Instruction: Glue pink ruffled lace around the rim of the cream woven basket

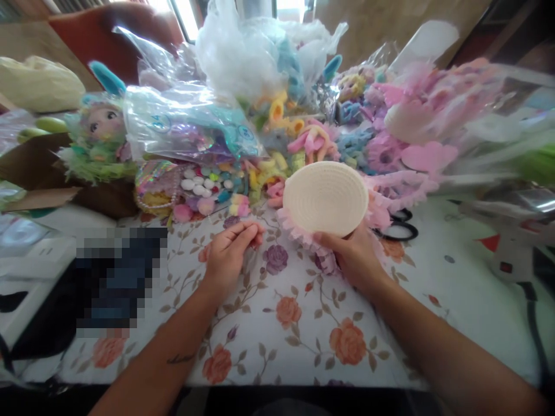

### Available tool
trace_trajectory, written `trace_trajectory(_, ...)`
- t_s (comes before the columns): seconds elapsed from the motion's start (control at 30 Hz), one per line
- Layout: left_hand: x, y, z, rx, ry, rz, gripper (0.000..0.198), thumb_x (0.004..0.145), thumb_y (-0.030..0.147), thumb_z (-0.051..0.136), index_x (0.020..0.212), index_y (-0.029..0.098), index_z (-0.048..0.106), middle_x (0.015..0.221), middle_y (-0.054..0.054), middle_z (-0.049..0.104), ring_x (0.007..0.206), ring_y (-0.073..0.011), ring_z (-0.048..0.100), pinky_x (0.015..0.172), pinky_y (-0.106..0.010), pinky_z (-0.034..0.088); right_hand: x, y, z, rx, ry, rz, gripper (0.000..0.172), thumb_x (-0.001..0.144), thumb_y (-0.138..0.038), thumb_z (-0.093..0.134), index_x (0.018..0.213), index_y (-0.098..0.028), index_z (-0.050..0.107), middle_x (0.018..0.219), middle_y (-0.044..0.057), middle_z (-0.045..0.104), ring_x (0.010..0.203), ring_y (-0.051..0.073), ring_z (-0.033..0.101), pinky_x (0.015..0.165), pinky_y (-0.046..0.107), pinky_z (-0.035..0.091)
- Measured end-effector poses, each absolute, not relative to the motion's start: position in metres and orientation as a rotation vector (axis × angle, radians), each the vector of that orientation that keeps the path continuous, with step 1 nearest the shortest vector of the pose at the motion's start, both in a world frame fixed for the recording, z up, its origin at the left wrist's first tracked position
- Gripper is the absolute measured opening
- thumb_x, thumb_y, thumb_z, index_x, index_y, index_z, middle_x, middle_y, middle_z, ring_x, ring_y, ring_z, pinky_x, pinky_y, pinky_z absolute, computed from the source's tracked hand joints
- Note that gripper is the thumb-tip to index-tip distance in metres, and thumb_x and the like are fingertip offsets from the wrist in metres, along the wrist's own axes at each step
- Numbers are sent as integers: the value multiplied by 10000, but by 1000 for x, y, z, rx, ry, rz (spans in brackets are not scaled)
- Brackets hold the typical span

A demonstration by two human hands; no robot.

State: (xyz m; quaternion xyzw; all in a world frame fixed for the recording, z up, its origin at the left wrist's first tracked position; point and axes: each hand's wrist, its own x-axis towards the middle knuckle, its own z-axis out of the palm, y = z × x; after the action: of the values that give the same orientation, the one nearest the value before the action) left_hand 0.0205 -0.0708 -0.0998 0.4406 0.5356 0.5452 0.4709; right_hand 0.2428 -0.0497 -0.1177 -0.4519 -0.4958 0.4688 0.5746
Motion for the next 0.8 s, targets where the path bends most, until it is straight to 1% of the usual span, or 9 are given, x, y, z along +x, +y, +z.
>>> trace_trajectory(0.1, 27, -71, -96, 1116, 1306, 1268, 223, 852, 280, 587, 674, 193, 690, 593, -15, 559, 596, -142, 512, 587, -275, 437, 242, -50, -116, -979, -1152, 1150, 1000, 649, -263, 851, 1487, -358, 313, 1448, 51, 536, 1320, 323, 521, 1098, 541, 432)
trace_trajectory(0.23, 31, -67, -88, 1233, 1338, 1292, 345, 851, 206, 472, 507, 218, 456, 518, 6, 412, 536, -136, 420, 535, -279, 382, 242, -51, -114, -939, -1162, 1143, 973, 679, -245, 836, 1485, -371, 306, 1466, 31, 520, 1352, 308, 493, 1119, 529, 421)
trace_trajectory(0.3, 29, -63, -83, 1261, 1357, 1376, 356, 836, 184, 466, 487, 222, 408, 496, 9, 389, 517, -133, 397, 515, -279, 366, 242, -52, -113, -935, -1150, 1156, 973, 679, -236, 836, 1486, -376, 310, 1454, 31, 535, 1339, 316, 506, 1115, 544, 419)
trace_trajectory(0.33, 26, -60, -79, 1259, 1368, 1436, 358, 834, 188, 484, 481, 221, 429, 495, 7, 409, 517, -131, 402, 513, -275, 370, 241, -53, -113, -931, -1140, 1169, 974, 677, -231, 838, 1485, -381, 315, 1451, 30, 539, 1332, 319, 513, 1115, 548, 418)
trace_trajectory(0.4, 20, -55, -72, 1252, 1436, 1533, 317, 839, 224, 553, 522, 216, 566, 531, 0, 498, 530, -125, 438, 515, -264, 396, 241, -54, -113, -914, -1114, 1190, 972, 669, -224, 845, 1477, -386, 330, 1460, 25, 534, 1329, 323, 517, 1120, 543, 413)
trace_trajectory(0.47, 13, -51, -65, 1297, 1592, 1554, 184, 823, 277, 646, 668, 219, 725, 606, -1, 602, 557, -129, 499, 513, -256, 429, 240, -54, -112, -904, -1096, 1197, 968, 663, -224, 848, 1469, -382, 336, 1478, 24, 519, 1337, 320, 510, 1128, 530, 408)
trace_trajectory(0.5, 10, -50, -62, 1345, 1688, 1541, 127, 804, 291, 685, 734, 225, 767, 636, 2, 641, 575, -138, 533, 513, -256, 445, 239, -54, -112, -903, -1094, 1197, 966, 665, -228, 846, 1469, -377, 330, 1487, 26, 509, 1343, 317, 505, 1135, 524, 404)
trace_trajectory(0.63, 4, -49, -60, 1536, 1913, 1488, 70, 746, 266, 746, 772, 242, 806, 717, 9, 734, 672, -183, 634, 543, -265, 489, 239, -54, -110, -913, -1110, 1217, 963, 697, -261, 814, 1493, -351, 278, 1504, 49, 492, 1347, 307, 505, 1134, 526, 410)
trace_trajectory(0.8, 11, -51, -68, 1415, 1845, 1437, 82, 724, 278, 754, 749, 204, 779, 663, -10, 704, 609, -176, 607, 521, -267, 466, 237, -58, -105, -873, -1096, 1285, 991, 710, -244, 807, 1519, -357, 245, 1502, 61, 501, 1333, 301, 526, 1134, 520, 415)
